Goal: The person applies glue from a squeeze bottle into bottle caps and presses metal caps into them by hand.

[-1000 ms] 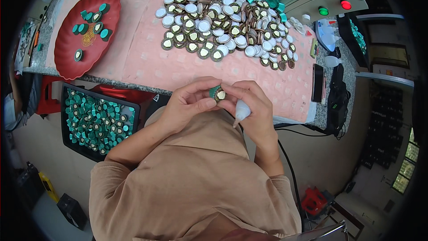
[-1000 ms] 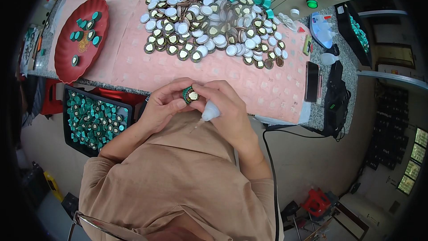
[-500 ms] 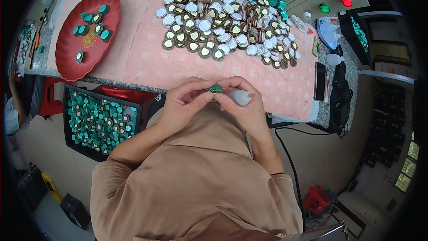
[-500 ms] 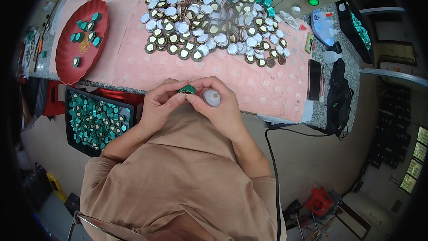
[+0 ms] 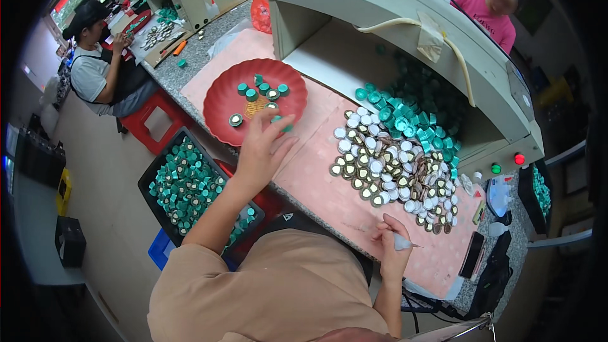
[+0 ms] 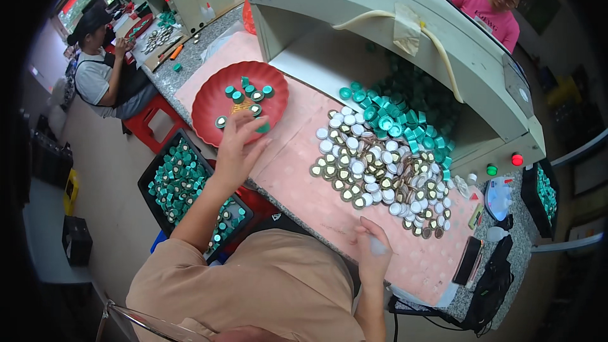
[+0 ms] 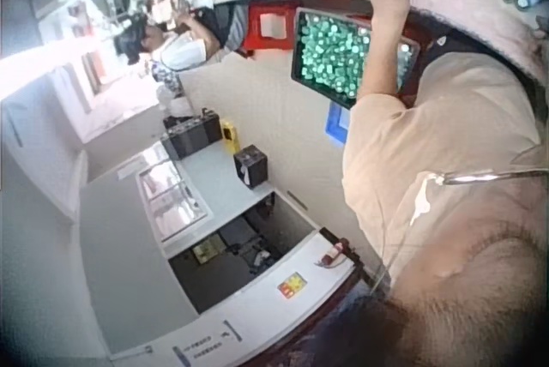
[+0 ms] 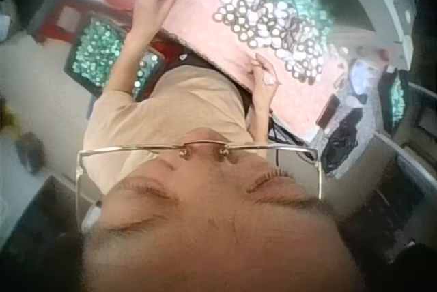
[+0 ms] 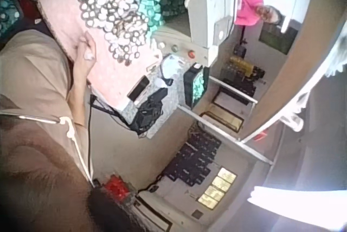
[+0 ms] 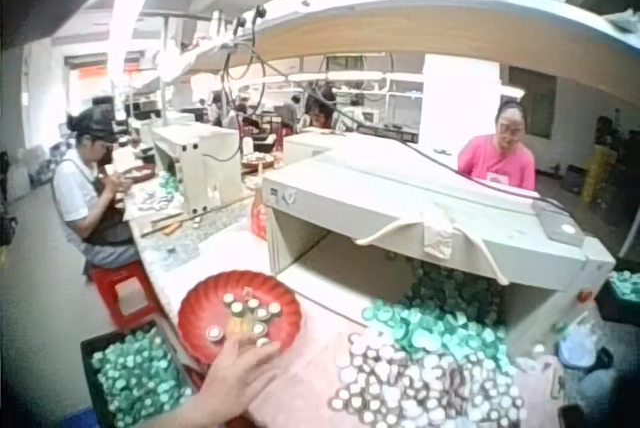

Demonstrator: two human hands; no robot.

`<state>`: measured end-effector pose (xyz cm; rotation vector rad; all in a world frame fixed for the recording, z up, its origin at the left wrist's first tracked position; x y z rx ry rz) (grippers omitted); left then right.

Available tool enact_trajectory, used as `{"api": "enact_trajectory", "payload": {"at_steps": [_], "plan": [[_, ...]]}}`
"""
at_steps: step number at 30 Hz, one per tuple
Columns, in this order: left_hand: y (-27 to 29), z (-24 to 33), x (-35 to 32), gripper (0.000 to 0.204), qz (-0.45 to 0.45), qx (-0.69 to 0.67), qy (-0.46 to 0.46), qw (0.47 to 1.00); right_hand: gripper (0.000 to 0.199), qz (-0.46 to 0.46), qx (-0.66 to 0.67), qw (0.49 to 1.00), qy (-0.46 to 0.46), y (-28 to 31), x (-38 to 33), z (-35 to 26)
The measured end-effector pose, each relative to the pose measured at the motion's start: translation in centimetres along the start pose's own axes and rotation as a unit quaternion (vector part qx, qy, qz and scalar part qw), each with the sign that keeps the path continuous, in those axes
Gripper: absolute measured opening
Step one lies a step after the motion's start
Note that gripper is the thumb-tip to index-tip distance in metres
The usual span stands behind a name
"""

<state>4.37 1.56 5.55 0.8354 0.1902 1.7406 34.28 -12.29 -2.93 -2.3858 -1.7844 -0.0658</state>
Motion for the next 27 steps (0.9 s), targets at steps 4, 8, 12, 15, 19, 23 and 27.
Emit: {"api": "enact_trajectory", "payload": {"at_steps": [4,8,12,15,19,23,27], "plan": [[0.0,7.9,-2.3,0.022,-0.232,-0.304,-0.015,0.924,0.026,0.031,-0.046,0.998,-0.022,1.0,-0.6,-0.8],[0.6,16.7,-5.7,0.024,-0.402,-0.672,-0.099,0.614,0.028,0.019,-0.039,0.999,-0.009,1.2,-0.6,-0.5],[1.3,19.1,-6.9,0.023,-0.393,-0.715,-0.008,0.578,0.029,-0.005,-0.065,0.998,0.017,1.3,-1.6,-1.0],[1.7,20.0,-6.7,0.02,-0.345,-0.679,-0.012,0.648,0.028,0.018,-0.071,0.997,0.005,1.6,-2.1,-1.4],[2.8,21.5,-5.2,0.018,-0.285,-0.625,-0.054,0.724,0.028,-0.002,-0.129,0.99,0.057,2.1,-3.0,-1.5],[3.8,19.8,-6.9,0.011,-0.342,-0.66,0.09,0.662,0.028,-0.006,-0.117,0.992,0.052,2.3,-3.4,-0.8],[3.2,19.5,-8.0,0.013,-0.371,-0.695,0.123,0.603,0.029,-0.017,-0.123,0.99,0.071,1.7,-2.6,-1.5]]}}
Point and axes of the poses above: each hand's wrist, its own x-axis towards the middle knuckle, its own y-axis out of the back of the hand, z = x × y, the point moved 5 cm from there along x, towards the middle knuckle, and after that the axes turned 13 degrees about y, right-handed, at the moved point
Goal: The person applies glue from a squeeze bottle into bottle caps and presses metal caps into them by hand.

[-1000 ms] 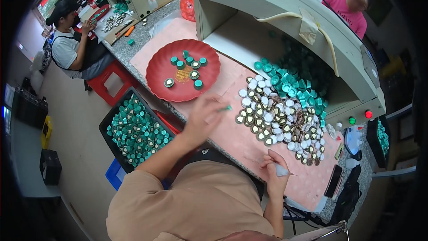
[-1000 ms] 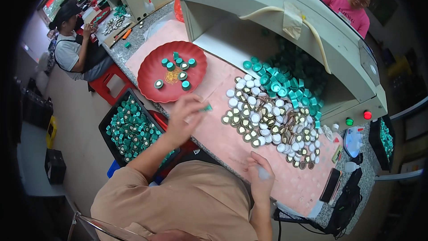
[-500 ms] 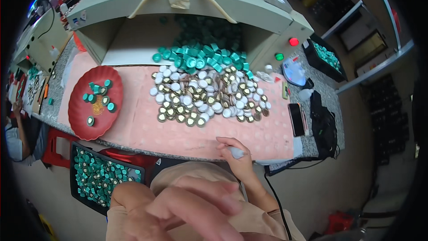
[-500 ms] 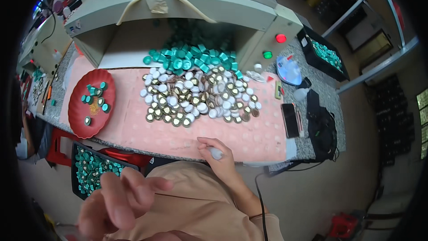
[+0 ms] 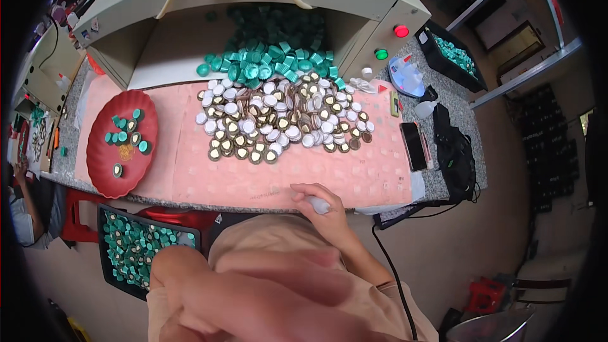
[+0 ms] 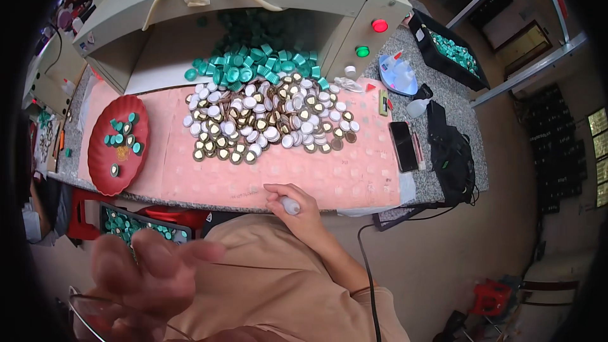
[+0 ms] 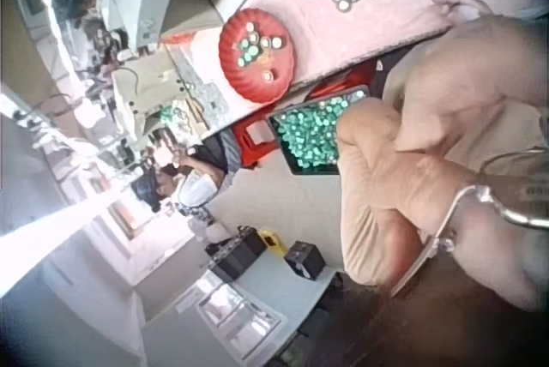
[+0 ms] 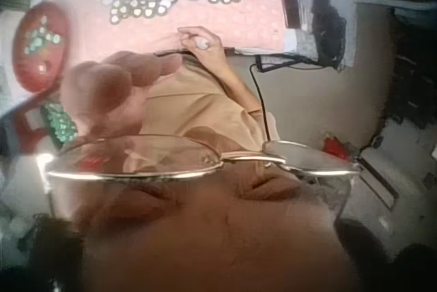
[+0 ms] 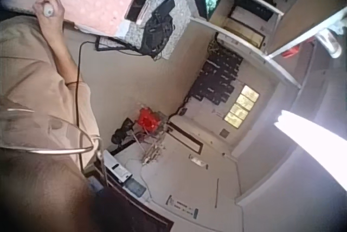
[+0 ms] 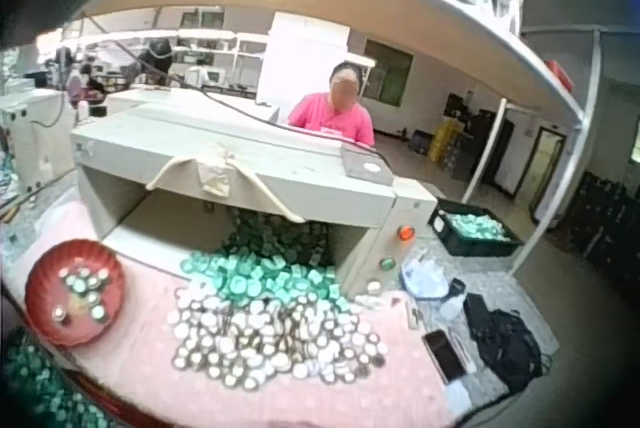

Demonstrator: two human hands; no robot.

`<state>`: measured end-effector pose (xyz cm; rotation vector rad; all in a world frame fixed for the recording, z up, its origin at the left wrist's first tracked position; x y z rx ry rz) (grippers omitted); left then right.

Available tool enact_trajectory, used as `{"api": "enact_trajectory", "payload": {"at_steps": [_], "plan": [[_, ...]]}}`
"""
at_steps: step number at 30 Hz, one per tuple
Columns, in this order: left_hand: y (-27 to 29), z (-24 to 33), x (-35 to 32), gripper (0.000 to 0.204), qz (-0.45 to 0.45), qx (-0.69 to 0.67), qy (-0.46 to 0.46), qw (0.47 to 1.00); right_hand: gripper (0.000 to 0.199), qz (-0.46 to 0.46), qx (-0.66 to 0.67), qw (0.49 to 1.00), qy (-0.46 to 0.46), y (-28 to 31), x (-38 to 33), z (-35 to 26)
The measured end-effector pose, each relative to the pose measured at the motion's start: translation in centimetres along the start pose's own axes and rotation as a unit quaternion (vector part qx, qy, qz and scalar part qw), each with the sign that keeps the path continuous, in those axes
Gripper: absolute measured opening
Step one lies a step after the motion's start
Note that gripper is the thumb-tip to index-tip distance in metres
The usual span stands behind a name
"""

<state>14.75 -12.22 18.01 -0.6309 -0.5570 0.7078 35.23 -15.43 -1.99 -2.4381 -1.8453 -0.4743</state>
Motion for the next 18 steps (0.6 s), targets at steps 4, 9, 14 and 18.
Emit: {"api": "enact_trajectory", "payload": {"at_steps": [4,9,14,18], "plan": [[0.8,-0.3,0.9,0.016,-0.042,-0.049,0.02,0.998,0.031,-0.039,-0.013,0.999,0.012,-0.6,-0.4,0.5],[1.0,-0.2,1.8,0.019,-0.086,-0.096,0.039,0.991,0.031,-0.036,-0.024,0.999,0.001,-0.2,-0.3,0.6],[0.1,-0.1,1.2,0.014,-0.069,-0.061,0.048,0.995,0.032,-0.033,-0.023,0.999,0.02,-0.5,-0.3,0.6],[-0.2,0.5,1.2,0.015,-0.063,-0.047,-0.086,0.993,0.032,-0.039,-0.03,0.998,0.027,-0.6,-0.3,0.6]]}}
Point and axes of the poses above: each hand's wrist, its own x-axis towards the middle knuckle, its own y-axis out of the back of the hand, z = x × y, the point moved 5 cm from there along x, towards the middle knuckle, and after that the axes turned 13 degrees about y, right-handed, at the moved point
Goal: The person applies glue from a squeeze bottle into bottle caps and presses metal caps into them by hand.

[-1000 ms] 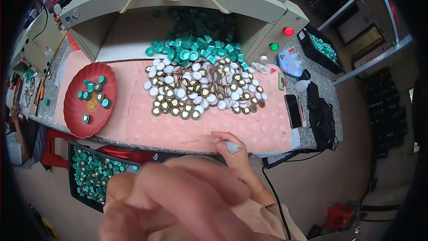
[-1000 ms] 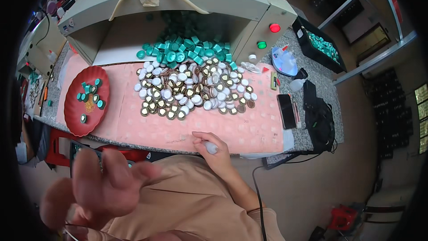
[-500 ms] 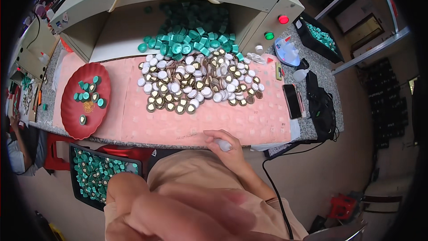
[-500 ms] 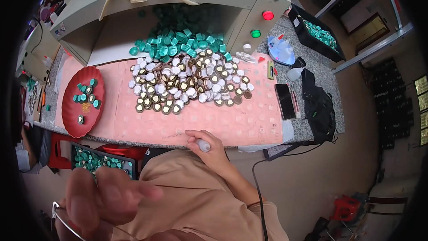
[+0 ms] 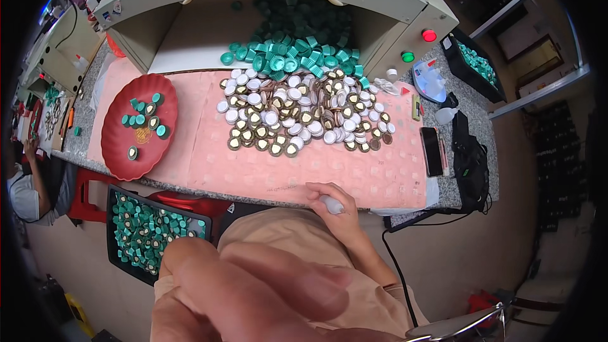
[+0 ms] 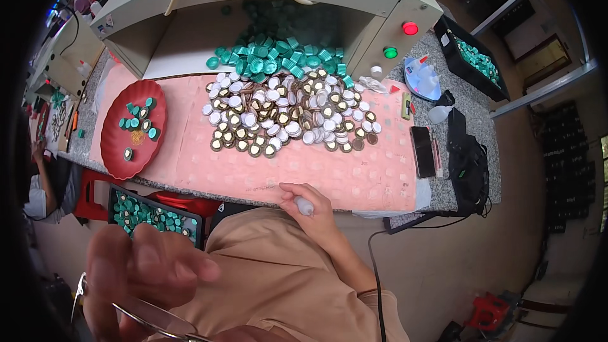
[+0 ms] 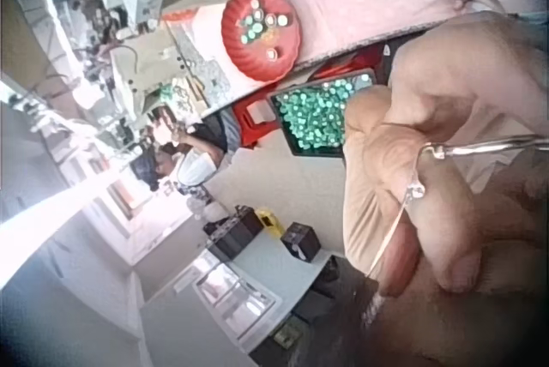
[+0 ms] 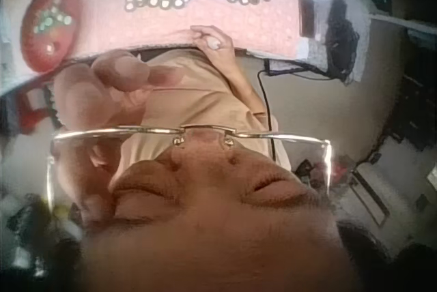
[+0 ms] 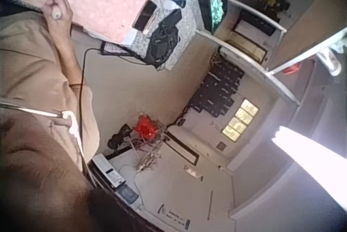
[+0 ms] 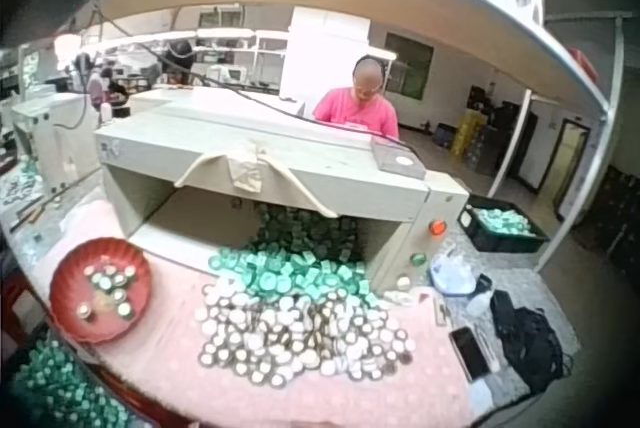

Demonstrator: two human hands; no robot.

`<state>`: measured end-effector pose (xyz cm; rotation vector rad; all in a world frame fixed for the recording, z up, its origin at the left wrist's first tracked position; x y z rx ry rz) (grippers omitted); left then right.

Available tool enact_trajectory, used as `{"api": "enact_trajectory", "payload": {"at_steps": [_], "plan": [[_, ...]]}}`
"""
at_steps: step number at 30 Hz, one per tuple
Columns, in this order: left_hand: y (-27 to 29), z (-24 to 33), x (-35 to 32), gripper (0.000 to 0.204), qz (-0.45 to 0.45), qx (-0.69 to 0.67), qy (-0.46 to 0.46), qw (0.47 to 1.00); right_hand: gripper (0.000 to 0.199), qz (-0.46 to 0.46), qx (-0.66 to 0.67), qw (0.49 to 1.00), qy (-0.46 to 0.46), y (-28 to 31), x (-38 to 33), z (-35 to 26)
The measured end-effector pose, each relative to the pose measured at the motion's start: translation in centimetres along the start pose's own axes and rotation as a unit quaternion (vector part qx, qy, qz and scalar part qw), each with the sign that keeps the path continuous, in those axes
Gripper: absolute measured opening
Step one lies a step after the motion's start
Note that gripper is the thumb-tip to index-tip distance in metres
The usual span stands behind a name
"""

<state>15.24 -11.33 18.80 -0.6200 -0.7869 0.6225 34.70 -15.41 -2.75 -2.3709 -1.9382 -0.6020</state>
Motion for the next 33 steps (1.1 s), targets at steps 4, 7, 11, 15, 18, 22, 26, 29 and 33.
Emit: {"api": "enact_trajectory", "payload": {"at_steps": [4,7,11,15,18,22,26,29,33], "plan": [[0.1,2.1,-0.2,0.03,0.082,0.119,-0.266,0.953,0.033,0.004,-0.01,1.0,0.002,0.1,-0.2,-0.1],[1.5,3.6,-1.2,0.026,0.035,0.171,-0.282,0.943,0.034,0.006,-0.01,1.0,-0.007,0.0,-0.4,-0.2],[1.5,3.8,0.4,0.022,0.017,0.303,-0.231,0.924,0.035,0.012,-0.009,1.0,-0.017,0.2,-0.5,0.7],[3.2,4.4,-0.2,0.017,-0.007,0.362,-0.228,0.904,0.03,0.013,-0.031,0.999,-0.01,0.4,0.4,0.7],[4.4,4.0,0.5,0.017,-0.012,0.33,-0.17,0.928,0.032,0.025,-0.031,0.999,-0.004,0.5,0.6,0.9],[7.5,3.2,0.6,0.018,0.096,0.421,-0.175,0.885,0.03,0.017,-0.055,0.998,0.001,0.6,-0.6,1.3],[14.9,0.4,-0.4,0.016,0.187,0.427,-0.153,0.871,0.026,0.023,-0.004,0.999,-0.024,0.5,-0.7,1.7],[17.2,-0.7,-1.2,0.014,0.211,0.48,-0.116,0.844,0.026,0.012,-0.003,0.999,-0.037,0.6,-0.4,1.7],[19.0,-0.9,-0.9,0.011,0.249,0.46,-0.091,0.848,0.028,0.032,0.013,0.997,-0.063,0.5,0.2,1.6]]}}
Point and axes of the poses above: each hand's wrist, its own x-axis towards the middle knuckle, its own y-axis out of the back of the hand, z = x × y, the point moved 5 cm from there along x, towards the middle knuckle, and after that the axes turned 13 degrees about y, right-handed, at the moved point
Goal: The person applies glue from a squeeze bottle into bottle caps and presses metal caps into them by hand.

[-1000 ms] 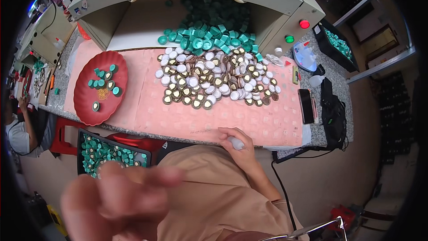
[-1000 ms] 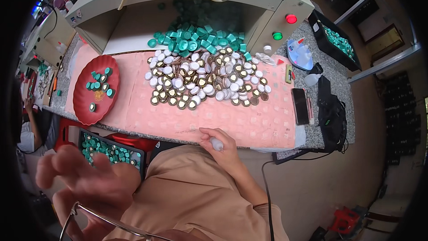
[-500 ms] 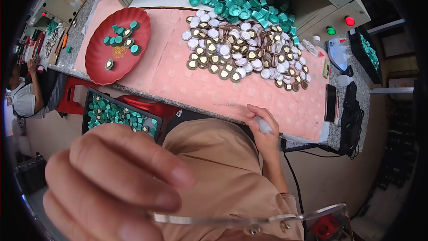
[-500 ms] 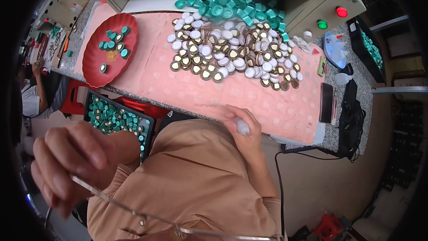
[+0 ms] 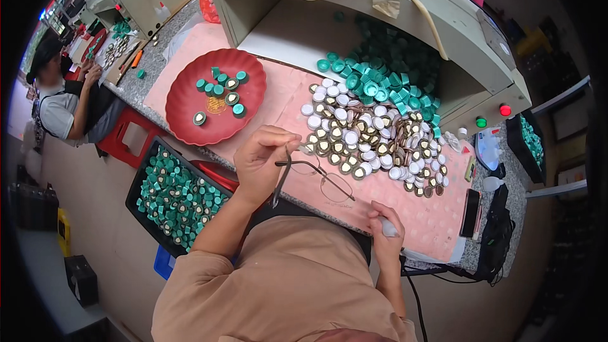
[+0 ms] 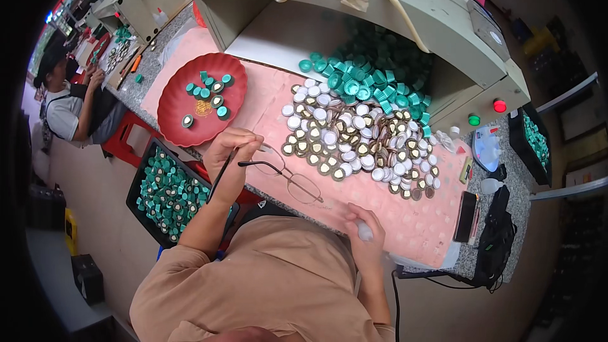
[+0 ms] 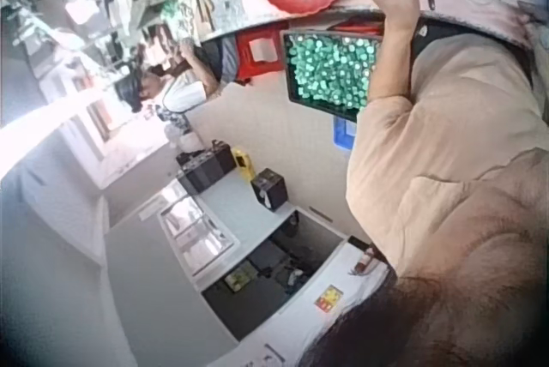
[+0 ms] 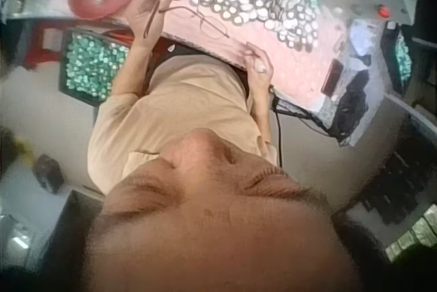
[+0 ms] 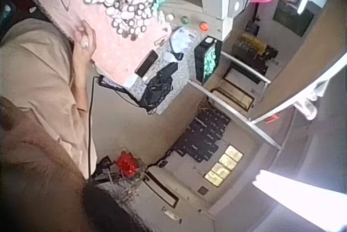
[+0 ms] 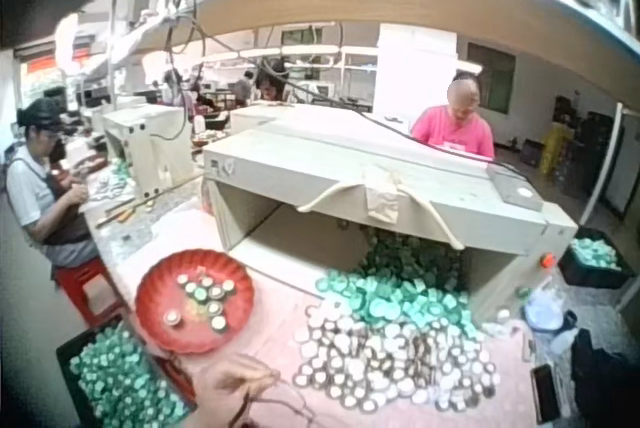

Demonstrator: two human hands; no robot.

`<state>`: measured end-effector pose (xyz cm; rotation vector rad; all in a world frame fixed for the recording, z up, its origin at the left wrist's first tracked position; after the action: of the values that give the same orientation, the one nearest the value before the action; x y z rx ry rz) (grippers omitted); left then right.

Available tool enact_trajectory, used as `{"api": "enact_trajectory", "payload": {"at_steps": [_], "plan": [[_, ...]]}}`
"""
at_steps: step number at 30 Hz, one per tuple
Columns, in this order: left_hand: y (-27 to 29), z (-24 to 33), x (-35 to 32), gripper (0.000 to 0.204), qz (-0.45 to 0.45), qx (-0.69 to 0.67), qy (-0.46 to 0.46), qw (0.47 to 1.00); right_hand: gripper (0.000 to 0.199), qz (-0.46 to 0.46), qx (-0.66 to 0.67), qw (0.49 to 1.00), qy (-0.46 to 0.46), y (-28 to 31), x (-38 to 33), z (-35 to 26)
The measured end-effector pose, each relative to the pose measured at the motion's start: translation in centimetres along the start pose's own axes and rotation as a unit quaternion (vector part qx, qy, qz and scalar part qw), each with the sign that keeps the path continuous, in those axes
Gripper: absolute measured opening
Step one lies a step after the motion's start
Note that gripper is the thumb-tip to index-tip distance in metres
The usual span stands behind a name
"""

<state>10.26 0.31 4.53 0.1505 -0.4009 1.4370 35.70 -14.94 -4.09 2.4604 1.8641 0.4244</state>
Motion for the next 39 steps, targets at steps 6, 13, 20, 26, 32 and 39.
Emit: {"api": "enact_trajectory", "payload": {"at_steps": [6,13,20,26,32,39], "plan": [[2.7,-3.9,1.0,0.008,0.103,-0.169,0.142,0.97,0.028,-0.003,-0.021,1.0,0.003,-0.2,0.7,0.6],[2.7,-5.2,1.5,0.013,-0.035,-0.745,0.298,0.596,0.029,0.03,-0.018,0.999,-0.023,0.2,-0.1,1.0],[5.8,-2.8,1.7,0.01,0.05,-0.611,0.243,0.752,0.028,0.025,0.0,1.0,-0.018,-0.3,0.0,1.0],[6.7,-2.1,1.8,0.006,0.11,-0.545,0.198,0.807,0.028,0.029,0.019,0.999,-0.015,-0.6,-0.1,0.7],[6.9,-1.1,1.7,0.005,0.128,-0.525,0.168,0.824,0.024,0.03,0.013,0.999,-0.029,-1.2,0.2,-0.1],[3.9,-2.2,0.5,0.007,0.093,-0.541,0.223,0.805,0.019,-0.174,-0.114,0.916,0.344,-11.0,5.8,-9.8]]}}
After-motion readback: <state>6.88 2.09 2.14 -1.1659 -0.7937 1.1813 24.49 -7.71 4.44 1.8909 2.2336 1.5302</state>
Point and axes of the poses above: each hand's wrist, its own x-axis towards the middle knuckle, its own y-axis out of the back of the hand, z = x × y, the point moved 5 cm from there along x, towards the middle knuckle, and after that the axes turned 13 degrees about y, right-handed, at the moved point
